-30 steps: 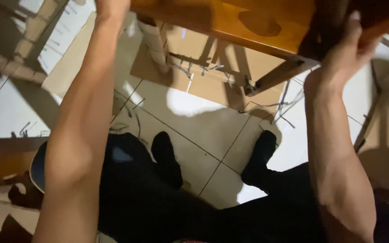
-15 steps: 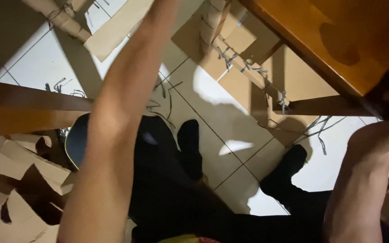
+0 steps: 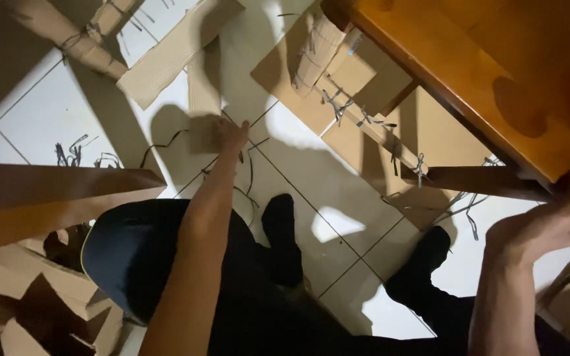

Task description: Wrapping wooden chair legs with cardboard strips and securing them with string

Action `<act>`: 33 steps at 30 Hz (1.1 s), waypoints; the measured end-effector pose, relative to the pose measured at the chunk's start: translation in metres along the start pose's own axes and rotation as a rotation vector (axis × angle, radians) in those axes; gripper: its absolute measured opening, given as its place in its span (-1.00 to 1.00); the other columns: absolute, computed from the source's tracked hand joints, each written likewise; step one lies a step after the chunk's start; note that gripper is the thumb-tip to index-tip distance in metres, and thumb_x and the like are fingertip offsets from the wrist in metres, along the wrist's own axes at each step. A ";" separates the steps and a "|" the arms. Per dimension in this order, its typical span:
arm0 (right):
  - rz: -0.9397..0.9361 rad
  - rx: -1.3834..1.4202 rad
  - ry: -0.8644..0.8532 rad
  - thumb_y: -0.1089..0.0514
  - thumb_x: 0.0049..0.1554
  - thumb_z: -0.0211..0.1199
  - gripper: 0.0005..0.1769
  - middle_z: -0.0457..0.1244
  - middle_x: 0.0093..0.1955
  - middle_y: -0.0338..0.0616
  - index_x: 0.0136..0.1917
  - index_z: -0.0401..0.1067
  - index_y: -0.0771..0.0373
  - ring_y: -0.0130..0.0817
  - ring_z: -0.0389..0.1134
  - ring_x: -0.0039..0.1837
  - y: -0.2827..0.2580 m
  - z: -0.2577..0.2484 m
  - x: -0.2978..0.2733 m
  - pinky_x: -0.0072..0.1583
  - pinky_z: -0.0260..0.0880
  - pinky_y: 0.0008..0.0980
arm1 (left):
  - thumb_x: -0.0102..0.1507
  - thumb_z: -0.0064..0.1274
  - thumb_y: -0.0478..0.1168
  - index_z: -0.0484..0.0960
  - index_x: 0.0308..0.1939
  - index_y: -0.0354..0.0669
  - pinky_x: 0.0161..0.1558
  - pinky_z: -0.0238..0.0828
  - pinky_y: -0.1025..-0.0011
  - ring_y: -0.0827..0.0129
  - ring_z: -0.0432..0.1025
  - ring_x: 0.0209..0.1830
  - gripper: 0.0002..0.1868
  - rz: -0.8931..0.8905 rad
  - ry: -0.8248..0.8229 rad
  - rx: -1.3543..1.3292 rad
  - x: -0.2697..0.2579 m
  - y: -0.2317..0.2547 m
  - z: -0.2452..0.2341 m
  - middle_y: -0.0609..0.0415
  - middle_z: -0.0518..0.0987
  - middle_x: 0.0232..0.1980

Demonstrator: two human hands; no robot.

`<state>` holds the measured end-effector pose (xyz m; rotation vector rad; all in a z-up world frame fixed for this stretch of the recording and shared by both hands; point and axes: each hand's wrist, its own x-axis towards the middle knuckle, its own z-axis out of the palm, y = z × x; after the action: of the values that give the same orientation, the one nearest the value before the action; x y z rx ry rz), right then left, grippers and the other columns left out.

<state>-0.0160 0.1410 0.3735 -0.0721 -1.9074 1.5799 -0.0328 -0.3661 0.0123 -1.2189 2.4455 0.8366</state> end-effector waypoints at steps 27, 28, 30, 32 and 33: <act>0.110 0.080 -0.682 -0.18 -0.02 0.52 0.04 0.27 0.29 0.23 0.51 0.10 0.30 0.14 0.36 0.29 0.075 0.021 -0.194 0.25 0.38 0.10 | 0.30 -0.10 -0.31 0.50 0.04 -0.69 -0.24 0.43 -0.05 -0.43 0.41 -0.28 -0.61 0.733 -0.057 -0.540 -0.399 0.054 0.053 -0.61 0.51 -0.28; 0.111 0.080 -0.656 -0.18 -0.02 0.52 0.04 0.27 0.29 0.23 0.51 0.10 0.30 0.14 0.36 0.29 0.090 0.025 -0.205 0.25 0.38 0.10 | 0.30 -0.10 -0.31 0.50 0.04 -0.69 -0.24 0.43 -0.05 -0.43 0.41 -0.28 -0.61 0.753 -0.068 -0.527 -0.392 0.060 0.058 -0.61 0.51 -0.28; -0.372 -0.123 -0.009 -0.18 -0.13 0.63 0.05 0.38 0.05 0.25 0.28 0.33 0.71 0.07 0.48 0.03 0.120 0.033 -0.227 0.06 0.50 -0.15 | 0.35 -0.11 -0.12 0.54 -0.04 -0.18 -0.22 0.50 0.16 0.04 0.53 -0.28 -0.75 0.986 0.148 -0.193 -0.379 0.071 0.071 -0.05 0.52 -0.28; -0.226 -0.136 -0.035 -0.15 -0.10 0.59 0.03 0.33 0.13 0.27 0.34 0.27 0.64 0.13 0.41 0.11 0.144 0.014 -0.213 0.11 0.46 -0.06 | 0.30 0.00 -0.17 0.57 -0.08 -0.23 -0.20 0.55 0.12 -0.04 0.56 -0.22 -0.78 0.994 -0.046 -0.160 -0.339 0.065 0.110 -0.12 0.58 -0.24; -0.080 -0.136 -0.088 -0.11 -0.07 0.56 0.02 0.28 0.21 0.29 0.39 0.21 0.58 0.20 0.35 0.19 0.155 0.003 -0.208 0.15 0.42 0.03 | 0.25 0.11 -0.23 0.61 -0.11 -0.28 -0.19 0.59 0.09 -0.13 0.59 -0.15 -0.79 0.967 -0.228 -0.131 -0.319 0.060 0.129 -0.19 0.65 -0.20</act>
<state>0.0914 0.0900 0.1424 0.0159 -2.0581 1.4208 0.1113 -0.0567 0.0873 0.1374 2.7463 1.2718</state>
